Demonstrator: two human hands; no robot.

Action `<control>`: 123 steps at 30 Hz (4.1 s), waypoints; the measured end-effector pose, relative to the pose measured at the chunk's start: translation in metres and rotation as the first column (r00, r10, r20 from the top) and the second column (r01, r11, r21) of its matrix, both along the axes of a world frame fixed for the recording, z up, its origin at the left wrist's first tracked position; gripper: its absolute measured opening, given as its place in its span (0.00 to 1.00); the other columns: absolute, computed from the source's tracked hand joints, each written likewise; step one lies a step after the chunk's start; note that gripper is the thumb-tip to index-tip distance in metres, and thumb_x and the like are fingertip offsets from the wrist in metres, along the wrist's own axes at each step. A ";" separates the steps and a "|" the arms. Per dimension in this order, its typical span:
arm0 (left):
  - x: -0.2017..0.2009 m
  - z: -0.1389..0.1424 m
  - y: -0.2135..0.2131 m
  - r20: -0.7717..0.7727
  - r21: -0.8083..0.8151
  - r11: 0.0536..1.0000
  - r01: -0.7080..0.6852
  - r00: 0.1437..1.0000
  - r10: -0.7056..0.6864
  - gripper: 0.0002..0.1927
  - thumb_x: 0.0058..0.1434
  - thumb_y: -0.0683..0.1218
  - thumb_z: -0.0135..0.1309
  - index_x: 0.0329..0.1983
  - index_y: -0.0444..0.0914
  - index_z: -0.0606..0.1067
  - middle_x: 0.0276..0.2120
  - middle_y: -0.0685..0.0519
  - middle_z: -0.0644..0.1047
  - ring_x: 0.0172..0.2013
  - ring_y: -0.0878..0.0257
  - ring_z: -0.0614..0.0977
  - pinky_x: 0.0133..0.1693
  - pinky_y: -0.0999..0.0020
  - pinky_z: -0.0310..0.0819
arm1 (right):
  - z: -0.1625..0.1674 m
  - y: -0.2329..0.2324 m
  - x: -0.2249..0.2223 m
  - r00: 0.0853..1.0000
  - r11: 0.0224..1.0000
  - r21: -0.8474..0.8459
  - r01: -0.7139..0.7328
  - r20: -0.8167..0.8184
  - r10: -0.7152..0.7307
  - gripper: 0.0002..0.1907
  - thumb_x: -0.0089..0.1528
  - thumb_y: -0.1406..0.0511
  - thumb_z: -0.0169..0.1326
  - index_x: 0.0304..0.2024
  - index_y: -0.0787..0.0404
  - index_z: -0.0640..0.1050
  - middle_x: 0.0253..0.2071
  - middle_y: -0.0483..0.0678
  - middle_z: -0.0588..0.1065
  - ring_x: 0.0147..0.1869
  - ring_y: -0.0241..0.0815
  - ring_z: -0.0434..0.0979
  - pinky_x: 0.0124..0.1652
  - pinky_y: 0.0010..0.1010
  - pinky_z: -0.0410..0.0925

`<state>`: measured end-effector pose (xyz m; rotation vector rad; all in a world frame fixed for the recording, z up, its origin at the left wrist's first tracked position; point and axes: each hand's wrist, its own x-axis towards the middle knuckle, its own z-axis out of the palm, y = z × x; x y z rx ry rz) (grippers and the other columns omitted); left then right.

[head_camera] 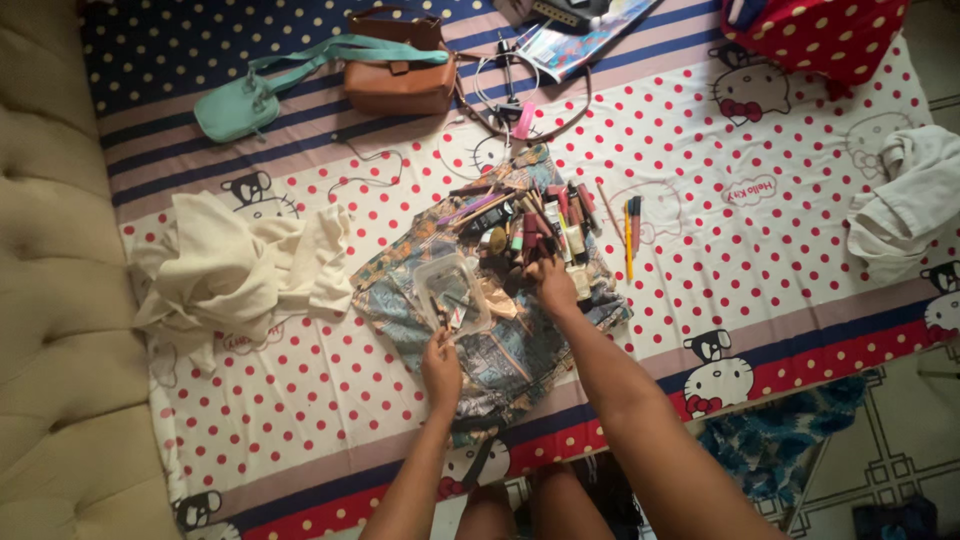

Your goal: The person sits at the edge of a bed and sorts through a pile of makeup items including brushes, lipsticks, and pencils spread on a cloth, gathering them together. At the end they pick up the gathered bundle of cosmetics and stand up from the bed.

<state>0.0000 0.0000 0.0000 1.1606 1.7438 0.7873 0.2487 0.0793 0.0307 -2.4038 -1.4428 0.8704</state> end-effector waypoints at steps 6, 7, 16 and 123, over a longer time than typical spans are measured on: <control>0.022 -0.001 0.009 0.008 0.097 0.993 0.060 0.998 -0.061 0.18 0.67 0.40 0.47 0.58 0.32 0.75 0.48 0.44 0.83 0.48 0.58 0.85 0.50 0.64 0.78 | -0.002 0.004 0.012 0.952 0.950 0.103 -0.293 -0.060 0.300 0.18 0.64 0.54 0.55 0.50 0.57 0.77 0.48 0.60 0.78 0.51 0.65 0.79 0.48 0.51 0.72; 0.024 -0.002 0.008 0.024 0.083 0.994 0.070 0.997 -0.072 0.18 0.66 0.40 0.47 0.58 0.32 0.74 0.48 0.45 0.83 0.48 0.58 0.85 0.50 0.64 0.77 | 0.000 0.007 0.018 0.971 0.976 0.073 -0.207 -0.111 0.214 0.16 0.63 0.55 0.55 0.48 0.57 0.78 0.46 0.59 0.78 0.49 0.63 0.80 0.47 0.50 0.72; 0.043 -0.007 0.010 0.103 0.026 0.995 0.101 0.989 -0.103 0.15 0.67 0.41 0.50 0.55 0.34 0.76 0.48 0.46 0.83 0.48 0.58 0.85 0.51 0.66 0.77 | 0.008 0.052 0.053 0.990 0.898 0.423 0.125 -0.105 -0.089 0.14 0.58 0.61 0.60 0.43 0.60 0.80 0.41 0.56 0.80 0.45 0.59 0.81 0.45 0.47 0.72; -0.032 0.028 0.181 -0.312 0.143 0.989 -0.045 0.946 0.089 0.22 0.57 0.49 0.63 0.54 0.39 0.75 0.42 0.42 0.81 0.43 0.44 0.83 0.44 0.52 0.75 | 0.035 0.132 -0.143 0.904 0.747 0.568 -0.345 -0.013 0.428 0.07 0.61 0.70 0.54 0.41 0.63 0.78 0.38 0.55 0.76 0.47 0.58 0.77 0.46 0.46 0.70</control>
